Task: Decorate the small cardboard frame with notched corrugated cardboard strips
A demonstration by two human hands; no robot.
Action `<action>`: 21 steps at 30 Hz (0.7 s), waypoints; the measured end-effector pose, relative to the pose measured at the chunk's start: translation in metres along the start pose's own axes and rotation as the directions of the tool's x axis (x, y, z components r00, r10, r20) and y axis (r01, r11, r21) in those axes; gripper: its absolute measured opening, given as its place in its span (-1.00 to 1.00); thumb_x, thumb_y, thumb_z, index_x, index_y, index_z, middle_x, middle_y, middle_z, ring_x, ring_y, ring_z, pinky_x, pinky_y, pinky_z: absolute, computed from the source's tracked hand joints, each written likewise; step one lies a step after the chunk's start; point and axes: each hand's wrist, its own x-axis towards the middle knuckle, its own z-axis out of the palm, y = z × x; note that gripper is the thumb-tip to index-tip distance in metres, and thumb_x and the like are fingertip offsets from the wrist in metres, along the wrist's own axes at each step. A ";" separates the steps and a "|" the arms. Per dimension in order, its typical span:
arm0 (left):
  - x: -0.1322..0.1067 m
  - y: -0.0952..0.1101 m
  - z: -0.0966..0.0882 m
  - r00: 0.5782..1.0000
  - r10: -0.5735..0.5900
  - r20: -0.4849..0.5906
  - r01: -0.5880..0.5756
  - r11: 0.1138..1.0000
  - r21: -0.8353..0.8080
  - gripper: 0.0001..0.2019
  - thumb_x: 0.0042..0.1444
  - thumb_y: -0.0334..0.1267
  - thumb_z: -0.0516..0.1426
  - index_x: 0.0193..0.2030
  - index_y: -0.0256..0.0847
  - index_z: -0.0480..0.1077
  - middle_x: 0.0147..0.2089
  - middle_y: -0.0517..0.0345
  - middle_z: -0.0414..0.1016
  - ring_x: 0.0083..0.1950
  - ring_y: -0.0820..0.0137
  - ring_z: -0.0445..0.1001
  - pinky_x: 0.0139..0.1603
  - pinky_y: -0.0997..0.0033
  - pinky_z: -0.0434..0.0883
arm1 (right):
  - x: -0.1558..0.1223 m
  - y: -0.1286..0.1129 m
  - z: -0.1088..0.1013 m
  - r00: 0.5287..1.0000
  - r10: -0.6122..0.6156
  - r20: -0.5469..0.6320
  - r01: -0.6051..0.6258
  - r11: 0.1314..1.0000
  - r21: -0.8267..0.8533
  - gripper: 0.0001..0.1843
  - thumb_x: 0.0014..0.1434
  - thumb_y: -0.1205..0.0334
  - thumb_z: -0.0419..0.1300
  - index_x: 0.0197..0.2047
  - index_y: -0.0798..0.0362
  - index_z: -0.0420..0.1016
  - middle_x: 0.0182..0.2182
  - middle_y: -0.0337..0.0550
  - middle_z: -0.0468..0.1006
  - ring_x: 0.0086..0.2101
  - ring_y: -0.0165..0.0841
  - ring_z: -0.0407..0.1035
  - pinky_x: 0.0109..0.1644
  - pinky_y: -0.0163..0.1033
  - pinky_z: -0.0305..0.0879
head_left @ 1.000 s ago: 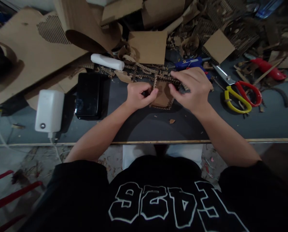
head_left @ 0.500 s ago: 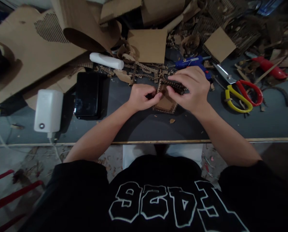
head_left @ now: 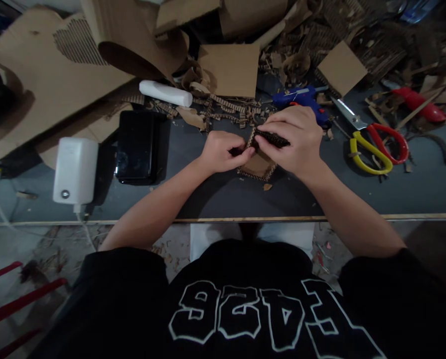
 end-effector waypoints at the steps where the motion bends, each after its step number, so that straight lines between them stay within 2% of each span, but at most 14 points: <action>1: 0.000 0.000 0.000 1.000 0.011 -0.001 -0.011 1.000 -0.004 -0.33 0.47 0.29 -0.04 -0.58 -0.10 0.23 -0.65 0.25 0.22 -0.58 0.45 0.24 -0.44 0.31 0.21 | 0.000 0.000 0.001 1.000 -0.005 -0.007 0.005 1.000 -0.002 -0.67 0.49 -0.06 0.17 0.01 -0.20 0.77 -0.04 -0.06 0.74 0.04 0.00 0.59 0.32 0.28 0.42; 5: 0.001 0.001 0.000 0.998 0.062 -0.033 -0.063 0.998 -0.028 -0.33 0.45 0.32 0.04 -0.57 -0.11 0.22 -0.66 0.29 0.20 -0.60 0.48 0.22 -0.46 0.33 0.17 | -0.001 0.000 0.004 0.999 -0.020 -0.031 0.020 1.000 -0.008 -0.68 0.48 -0.05 0.18 -0.02 -0.20 0.77 -0.07 -0.07 0.73 0.02 -0.01 0.59 0.31 0.26 0.41; 9: 0.001 0.001 0.001 0.995 0.077 -0.060 -0.079 0.996 -0.030 -0.38 0.49 0.21 0.03 -0.55 -0.11 0.24 -0.65 0.28 0.21 -0.60 0.49 0.22 -0.47 0.34 0.17 | -0.001 0.002 0.004 1.000 -0.009 -0.009 0.009 1.000 0.007 -0.67 0.47 -0.07 0.20 0.08 -0.23 0.76 -0.05 -0.07 0.72 0.05 0.01 0.59 0.32 0.27 0.39; 15: 0.003 0.003 -0.003 0.999 -0.046 -0.017 0.045 0.998 -0.050 -0.29 0.47 0.36 -0.12 -0.57 -0.11 0.18 -0.64 0.25 0.19 -0.59 0.49 0.19 -0.47 0.34 0.19 | -0.001 0.002 -0.005 0.998 -0.004 0.058 0.003 1.000 0.016 -0.53 0.40 -0.05 0.25 0.30 -0.22 0.65 0.07 -0.05 0.72 0.13 0.06 0.55 0.38 0.28 0.37; 18: 0.005 0.001 -0.007 0.990 -0.123 -0.061 0.121 0.992 -0.046 -0.26 0.46 0.42 -0.15 -0.57 -0.11 0.11 -0.63 0.24 0.15 -0.57 0.49 0.19 -0.46 0.34 0.19 | 0.000 0.007 -0.011 0.998 -0.011 0.056 0.010 1.000 0.021 -0.49 0.32 0.07 0.29 0.31 -0.17 0.61 0.09 -0.04 0.72 0.16 0.08 0.55 0.39 0.28 0.39; 21: 0.006 -0.004 -0.008 0.974 -0.169 -0.151 0.167 0.986 -0.023 -0.26 0.45 0.44 -0.15 -0.55 -0.11 0.10 -0.63 0.24 0.14 -0.56 0.48 0.18 -0.47 0.34 0.17 | 0.000 0.015 -0.010 1.000 -0.029 -0.003 0.029 1.000 0.004 -0.50 0.24 0.16 0.32 0.25 -0.22 0.58 0.11 -0.08 0.71 0.15 0.08 0.55 0.35 0.28 0.44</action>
